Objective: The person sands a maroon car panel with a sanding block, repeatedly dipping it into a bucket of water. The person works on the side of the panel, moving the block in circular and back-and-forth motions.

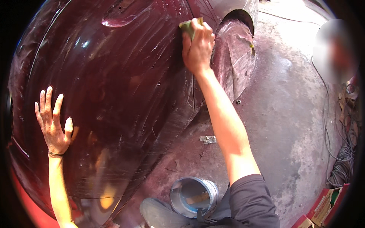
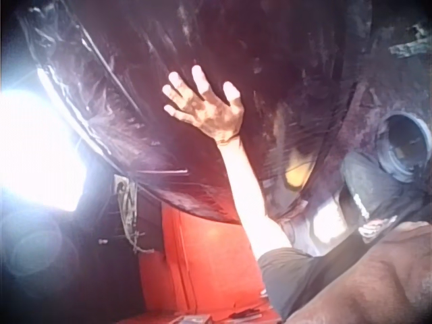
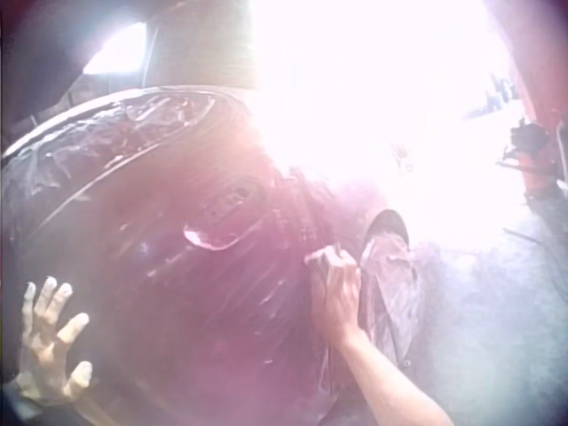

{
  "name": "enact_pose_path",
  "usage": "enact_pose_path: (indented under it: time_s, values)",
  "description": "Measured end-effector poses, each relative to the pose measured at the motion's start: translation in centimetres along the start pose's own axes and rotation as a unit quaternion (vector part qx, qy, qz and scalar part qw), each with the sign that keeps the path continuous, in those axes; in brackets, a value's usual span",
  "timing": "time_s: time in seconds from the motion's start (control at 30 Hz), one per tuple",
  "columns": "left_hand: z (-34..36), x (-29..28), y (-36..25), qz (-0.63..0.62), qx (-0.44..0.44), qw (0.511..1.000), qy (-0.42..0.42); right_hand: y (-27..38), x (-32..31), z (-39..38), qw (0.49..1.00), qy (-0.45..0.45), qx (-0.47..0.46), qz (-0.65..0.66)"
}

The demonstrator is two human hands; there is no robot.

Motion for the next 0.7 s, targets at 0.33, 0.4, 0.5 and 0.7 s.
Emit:
enact_pose_path:
  time_s: [0.33, 0.4, 0.5, 0.7]
  values:
    - [-0.3, 0.8, -0.4, -0.012, -0.017, 1.0, 0.015, 11.0, 0.5, -3.1, 0.995, 0.08, -0.053, -0.004]
    - [-0.1, 0.8, -0.6, -0.025, -0.02, 0.999, 0.007, 6.9, 2.1, 2.1, 0.998, 0.031, -0.059, -0.021]
    - [0.1, 0.9, -0.8, -0.029, -0.024, 0.999, 0.004, 2.9, 4.2, 7.0, 0.993, 0.017, 0.072, -0.093]
    - [-0.7, 1.0, -0.4, -0.032, -0.033, 0.999, 0.011, 20.2, 2.8, -1.8, 0.998, 0.009, -0.05, 0.036]
Point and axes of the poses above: each hand's wrist, its own z-axis towards the middle knuckle, its own x-axis out of the palm, y = z × x, the point moved 7 cm from there along z, towards the middle knuckle, and after that the axes turned 11 degrees about -y, right-handed, at the moved point
